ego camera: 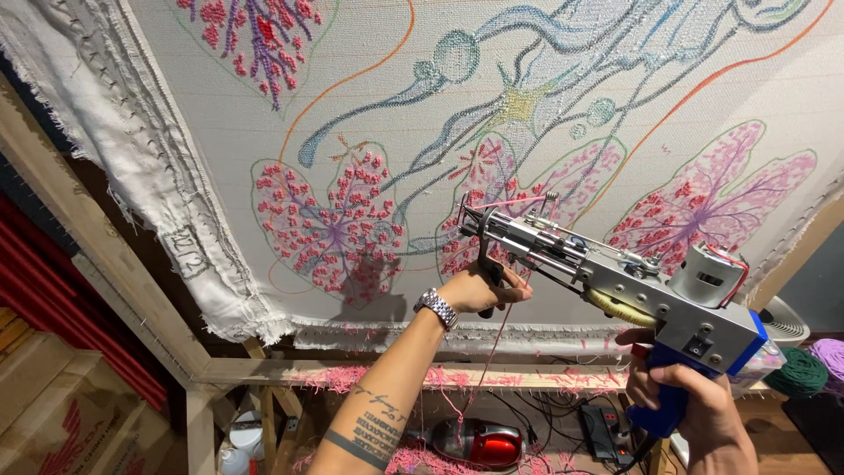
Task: Using a tufting gun to create a patterned rug on a frame.
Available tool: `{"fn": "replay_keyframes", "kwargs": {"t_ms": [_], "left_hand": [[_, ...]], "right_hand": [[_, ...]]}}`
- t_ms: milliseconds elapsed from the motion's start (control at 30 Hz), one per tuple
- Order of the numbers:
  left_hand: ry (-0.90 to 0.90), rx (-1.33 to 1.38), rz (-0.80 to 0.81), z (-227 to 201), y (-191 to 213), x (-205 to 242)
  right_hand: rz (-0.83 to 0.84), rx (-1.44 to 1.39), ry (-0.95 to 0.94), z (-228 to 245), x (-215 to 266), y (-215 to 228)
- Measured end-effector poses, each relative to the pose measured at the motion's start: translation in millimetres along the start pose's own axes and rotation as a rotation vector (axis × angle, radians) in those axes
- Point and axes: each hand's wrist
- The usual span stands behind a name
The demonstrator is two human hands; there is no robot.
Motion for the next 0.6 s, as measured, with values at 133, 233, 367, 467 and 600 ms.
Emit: {"fn": "replay_keyframes", "kwargs": {"t_ms": [133,233,367,467,600], "left_hand": [[-0.119,0.079,0.004,14,-6,-10],[-0.279,0.273,0.046,24,-10,-20],[-0.18,0.363,0.05,-1,-8,-8],[-0.068,0.425,0.05,22,-11,-26],[-0.158,0.616,0.096,36,-14,-36]], "right_hand": [[0.104,-0.069,-0.008,-19,-9,28],[0.109,-0.052,-0.052,-10,-8,17],[0.097,-0.029,-0.055,-11,-10,15],[0.037,-0.032,-0.092,-18,-14,24],[-0.001,-0.065,-0.046,-29,-17,32]]}}
Point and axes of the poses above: each hand's wrist, its own x-axis away from the middle knuckle, its own y-axis out of the back of the hand, z = x × y, and after that the axes turned 5 degrees about y, right-handed
